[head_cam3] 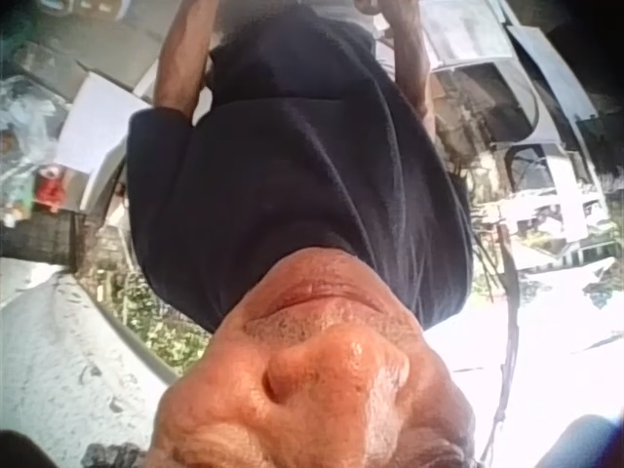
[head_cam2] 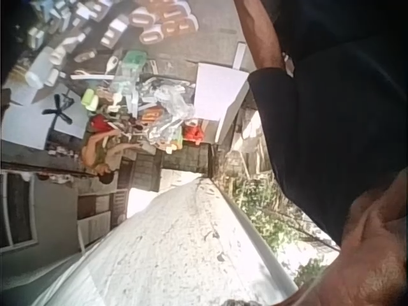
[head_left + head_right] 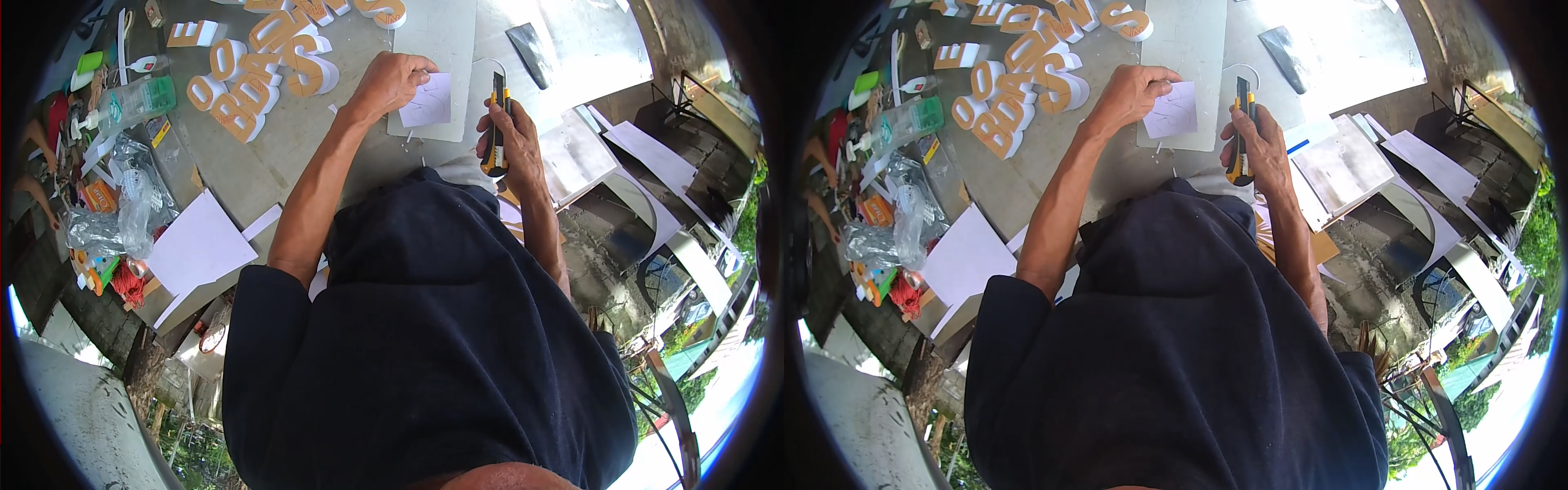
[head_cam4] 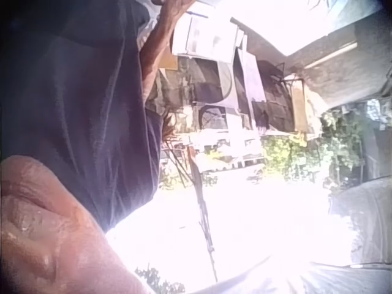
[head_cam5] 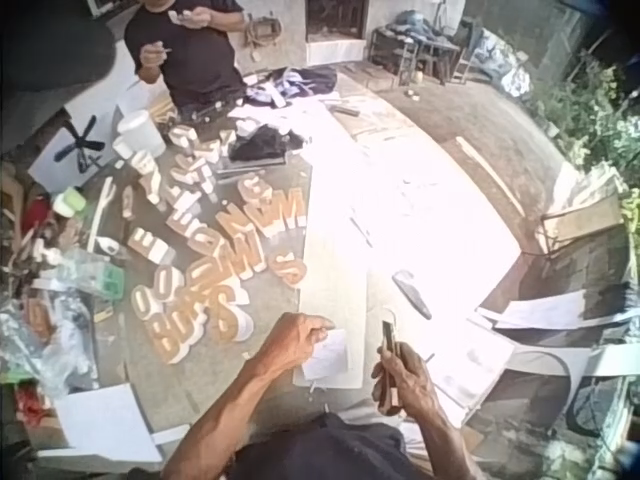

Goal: Removing excess vinyl from cut letters and trimming backing paper.

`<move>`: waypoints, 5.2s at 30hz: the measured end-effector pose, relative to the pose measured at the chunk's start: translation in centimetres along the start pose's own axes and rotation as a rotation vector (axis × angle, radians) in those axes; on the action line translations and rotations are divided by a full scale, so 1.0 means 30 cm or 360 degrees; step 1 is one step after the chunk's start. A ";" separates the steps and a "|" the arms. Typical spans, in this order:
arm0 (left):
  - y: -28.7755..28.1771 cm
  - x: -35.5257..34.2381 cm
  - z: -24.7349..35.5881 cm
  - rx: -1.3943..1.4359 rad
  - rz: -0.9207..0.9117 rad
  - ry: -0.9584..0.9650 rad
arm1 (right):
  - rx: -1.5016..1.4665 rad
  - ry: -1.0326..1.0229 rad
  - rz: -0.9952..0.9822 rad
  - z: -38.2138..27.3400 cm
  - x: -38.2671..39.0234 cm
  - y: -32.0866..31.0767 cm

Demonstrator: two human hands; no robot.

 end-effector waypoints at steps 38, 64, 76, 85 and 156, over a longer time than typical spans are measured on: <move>0.099 0.101 -0.074 -0.0708 0.0372 0.0547 | 0.1013 -0.0104 -0.0099 0.021 -0.236 0.009; 0.107 0.079 -0.094 -0.0823 0.0208 0.0411 | 0.1787 -0.0640 -0.0317 0.028 -0.267 -0.015; 0.102 0.080 -0.096 -0.0765 0.0244 0.0406 | 0.2064 -0.0934 -0.0348 -0.013 -0.304 -0.015; 0.098 0.076 -0.098 -0.0746 0.0250 0.0402 | 0.2048 -0.1014 -0.0407 -0.020 -0.317 -0.023; 0.098 0.079 -0.098 -0.0633 0.0416 0.0459 | 0.2243 -0.0491 -0.0274 -0.051 -0.210 0.128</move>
Point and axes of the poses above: each hand's wrist, its own x-axis away from the middle knuckle, its own y-axis out of the palm, z = x × y, the point moved 3 cm from there along -x, towards the middle knuckle, and after that the axes turned 6 degrees about y, right-handed, at the moved point
